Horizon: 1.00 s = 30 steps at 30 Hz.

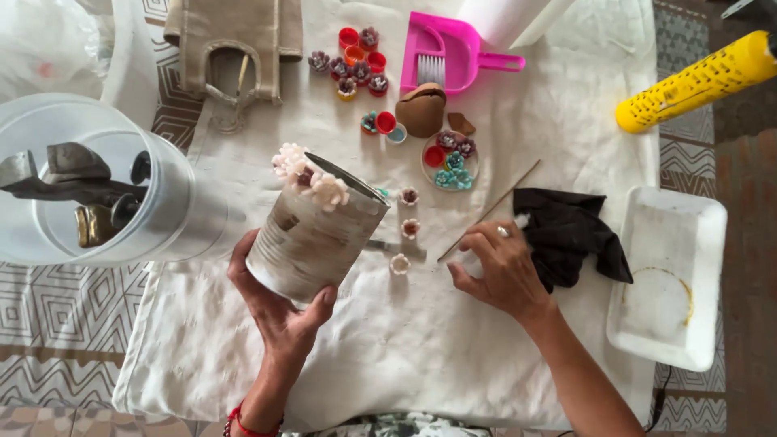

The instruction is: Decorate a tin can by applying adhesive with a syringe and attaching small flowers and beads

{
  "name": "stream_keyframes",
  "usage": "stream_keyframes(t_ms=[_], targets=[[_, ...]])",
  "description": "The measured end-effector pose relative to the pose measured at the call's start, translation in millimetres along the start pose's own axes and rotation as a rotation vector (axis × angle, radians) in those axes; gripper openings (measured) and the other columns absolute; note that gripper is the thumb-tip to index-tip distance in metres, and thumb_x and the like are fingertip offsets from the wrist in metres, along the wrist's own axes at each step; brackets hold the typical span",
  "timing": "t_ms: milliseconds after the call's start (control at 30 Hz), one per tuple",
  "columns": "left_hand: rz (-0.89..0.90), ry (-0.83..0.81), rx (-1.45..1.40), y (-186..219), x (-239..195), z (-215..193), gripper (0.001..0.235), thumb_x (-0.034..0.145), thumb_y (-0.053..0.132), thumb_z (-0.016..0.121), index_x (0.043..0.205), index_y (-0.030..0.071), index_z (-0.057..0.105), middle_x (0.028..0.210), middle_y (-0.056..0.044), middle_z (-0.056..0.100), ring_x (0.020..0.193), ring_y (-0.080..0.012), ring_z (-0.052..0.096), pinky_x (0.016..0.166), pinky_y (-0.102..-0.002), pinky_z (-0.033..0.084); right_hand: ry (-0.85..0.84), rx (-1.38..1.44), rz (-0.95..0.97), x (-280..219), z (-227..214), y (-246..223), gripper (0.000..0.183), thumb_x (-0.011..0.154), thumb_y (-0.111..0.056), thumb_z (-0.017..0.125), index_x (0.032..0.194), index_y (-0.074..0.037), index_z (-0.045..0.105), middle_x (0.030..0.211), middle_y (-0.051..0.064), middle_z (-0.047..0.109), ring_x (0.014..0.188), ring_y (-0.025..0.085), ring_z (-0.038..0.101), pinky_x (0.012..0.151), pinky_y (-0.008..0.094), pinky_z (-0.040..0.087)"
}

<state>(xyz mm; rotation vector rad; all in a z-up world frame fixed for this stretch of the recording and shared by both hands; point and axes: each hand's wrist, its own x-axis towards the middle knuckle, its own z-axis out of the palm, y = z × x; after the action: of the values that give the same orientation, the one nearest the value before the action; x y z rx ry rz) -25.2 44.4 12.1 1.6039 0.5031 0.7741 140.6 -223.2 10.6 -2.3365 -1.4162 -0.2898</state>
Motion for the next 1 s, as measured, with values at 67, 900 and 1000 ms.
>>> stream_keyframes(t_ms=[67, 900, 1000], targets=[[0.002, -0.004, 0.037, 0, -3, -1, 0.097, 0.069, 0.044, 0.076, 0.145, 0.005, 0.030, 0.138, -0.017, 0.036, 0.125, -0.0291, 0.047, 0.104, -0.042, 0.045, -0.021, -0.022, 0.012, -10, 4, -3, 0.033, 0.091, -0.032, 0.074, 0.096, -0.006, 0.054, 0.098, 0.011, 0.062, 0.088, 0.030, 0.062, 0.087, 0.043, 0.045], [0.120, -0.022, 0.141, -10, -6, -6, 0.101, 0.069, 0.037, 0.081, 0.149, 0.005, 0.029, 0.143, -0.019, 0.037, 0.133, -0.0326, 0.043, 0.115, -0.046, 0.039, 0.153, 0.101, -0.102, 29, 29, -70, 0.013, 0.096, -0.009, 0.074, 0.106, -0.007, 0.066, 0.106, 0.008, 0.071, 0.090, 0.021, 0.070, 0.084, 0.037, 0.044], [0.094, -0.025, 0.130, -9, -8, -7, 0.101, 0.069, 0.038, 0.080, 0.149, 0.005, 0.028, 0.143, -0.019, 0.036, 0.133, -0.0322, 0.043, 0.114, -0.046, 0.040, 0.153, 0.109, -0.090, 26, 31, -69, 0.010, 0.097, -0.010, 0.072, 0.105, -0.008, 0.066, 0.107, 0.009, 0.070, 0.088, 0.023, 0.069, 0.082, 0.038, 0.044]])
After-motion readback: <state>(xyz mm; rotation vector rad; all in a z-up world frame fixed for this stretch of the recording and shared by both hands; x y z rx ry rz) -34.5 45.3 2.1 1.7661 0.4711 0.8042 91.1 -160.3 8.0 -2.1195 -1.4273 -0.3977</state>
